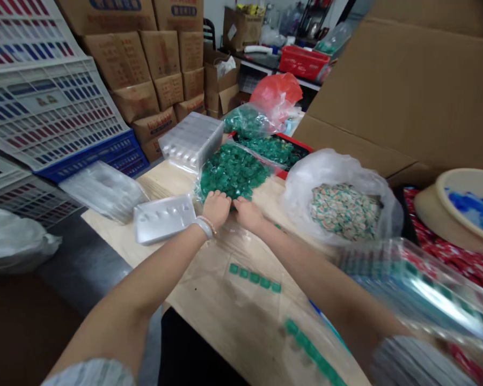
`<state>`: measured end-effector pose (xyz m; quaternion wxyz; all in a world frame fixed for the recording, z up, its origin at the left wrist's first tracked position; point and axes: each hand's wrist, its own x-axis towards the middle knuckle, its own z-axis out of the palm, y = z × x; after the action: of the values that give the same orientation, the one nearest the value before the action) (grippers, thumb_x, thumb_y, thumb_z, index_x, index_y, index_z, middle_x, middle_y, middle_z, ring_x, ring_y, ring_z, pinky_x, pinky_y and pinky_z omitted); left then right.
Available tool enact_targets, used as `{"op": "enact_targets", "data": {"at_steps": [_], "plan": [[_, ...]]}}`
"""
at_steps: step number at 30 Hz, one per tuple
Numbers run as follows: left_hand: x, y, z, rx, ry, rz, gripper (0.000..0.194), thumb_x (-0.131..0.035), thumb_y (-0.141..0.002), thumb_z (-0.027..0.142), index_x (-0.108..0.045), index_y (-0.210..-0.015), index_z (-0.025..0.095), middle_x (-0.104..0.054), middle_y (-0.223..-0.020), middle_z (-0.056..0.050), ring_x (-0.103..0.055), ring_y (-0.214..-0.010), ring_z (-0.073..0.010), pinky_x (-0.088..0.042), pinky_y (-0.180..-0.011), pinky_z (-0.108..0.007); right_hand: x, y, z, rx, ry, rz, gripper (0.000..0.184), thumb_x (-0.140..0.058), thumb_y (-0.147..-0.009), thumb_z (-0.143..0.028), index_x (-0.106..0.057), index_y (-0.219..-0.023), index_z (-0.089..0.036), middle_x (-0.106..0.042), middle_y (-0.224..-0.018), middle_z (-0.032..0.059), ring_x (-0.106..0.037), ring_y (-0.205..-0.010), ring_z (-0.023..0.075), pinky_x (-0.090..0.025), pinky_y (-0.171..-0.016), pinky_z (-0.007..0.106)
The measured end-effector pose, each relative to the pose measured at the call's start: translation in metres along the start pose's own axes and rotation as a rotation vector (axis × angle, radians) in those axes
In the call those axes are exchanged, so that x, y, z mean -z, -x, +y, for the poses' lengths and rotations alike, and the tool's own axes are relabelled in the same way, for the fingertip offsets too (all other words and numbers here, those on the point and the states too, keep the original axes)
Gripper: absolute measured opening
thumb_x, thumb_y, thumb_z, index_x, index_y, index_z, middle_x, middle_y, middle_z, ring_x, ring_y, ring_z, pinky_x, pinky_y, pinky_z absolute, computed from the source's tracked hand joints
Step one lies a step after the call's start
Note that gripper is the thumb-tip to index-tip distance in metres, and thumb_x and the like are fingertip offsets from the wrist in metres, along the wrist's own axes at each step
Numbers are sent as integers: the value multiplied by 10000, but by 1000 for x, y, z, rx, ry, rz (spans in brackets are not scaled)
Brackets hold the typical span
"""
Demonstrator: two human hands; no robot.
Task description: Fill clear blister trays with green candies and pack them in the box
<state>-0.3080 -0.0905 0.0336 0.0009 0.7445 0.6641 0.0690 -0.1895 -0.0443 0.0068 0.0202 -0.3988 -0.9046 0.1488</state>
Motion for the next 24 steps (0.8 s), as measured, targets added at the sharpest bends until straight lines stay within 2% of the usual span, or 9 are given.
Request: {"op": "enact_targets", "data": {"at_steps": [3,7,9,13,15,18,21,24], "plan": [[-8,-10,-7,-15,-13,-32,258,-352,-809,113,-608,-781,116,-577,-803,-107,-508,-863,-229,-350,-747,-358,-3,-3,9,9,38,-9,250,-415,-773,-117,-551,-981,-151,-523,-947,95,-507,-883,184,-398,-748,274],[-5,5,-19,57,96,-12,269,-360,-803,135,-598,-925,157,-563,-890,-75,-539,-795,-172,-385,-686,-287,-5,-3,18,20,25,6,255,-447,-746,-125,-567,-966,-170,-515,-925,81,-501,-876,178,-401,-749,263],[-3,10,-20,66,151,-13,279,-362,-800,139,-611,-921,169,-566,-899,-67,-547,-797,-159,-394,-706,-273,-5,-3,20,5,-64,66,241,-466,-732,-141,-579,-944,-165,-519,-915,76,-508,-844,169,-408,-739,265],[-8,6,-13,32,263,-37,236,-443,-762,184,-639,-894,174,-604,-873,-65,-546,-870,-194,-390,-791,-313,-3,0,26,-92,-381,183,202,-488,-706,-152,-590,-880,-148,-558,-797,37,-522,-712,135,-427,-696,269],[-14,0,-8,70,423,-42,265,-478,-725,177,-627,-945,166,-620,-895,-63,-557,-852,-189,-404,-779,-305,0,1,28,-138,-590,181,182,-496,-692,-154,-584,-852,-144,-568,-720,12,-522,-643,118,-435,-652,257],[-20,-6,-2,136,814,-55,333,-505,-682,167,-599,-1000,128,-638,-897,-52,-573,-785,-155,-432,-715,-253,4,4,28,-181,-820,195,180,-507,-681,-180,-565,-847,-143,-568,-675,-4,-528,-607,108,-437,-613,243],[-21,-7,3,215,1114,-56,321,-536,-660,197,-607,-952,85,-646,-820,-52,-572,-715,-137,-438,-638,-223,6,8,23,-194,-868,259,163,-508,-682,-216,-546,-825,-147,-560,-670,-5,-526,-590,107,-434,-592,241],[-20,-4,6,341,1165,-42,228,-537,-653,199,-634,-817,74,-635,-701,-46,-553,-617,-119,-422,-570,-211,6,11,16,-147,-772,334,142,-483,-698,-221,-536,-812,-155,-547,-677,-1,-517,-590,112,-428,-590,245]]}}
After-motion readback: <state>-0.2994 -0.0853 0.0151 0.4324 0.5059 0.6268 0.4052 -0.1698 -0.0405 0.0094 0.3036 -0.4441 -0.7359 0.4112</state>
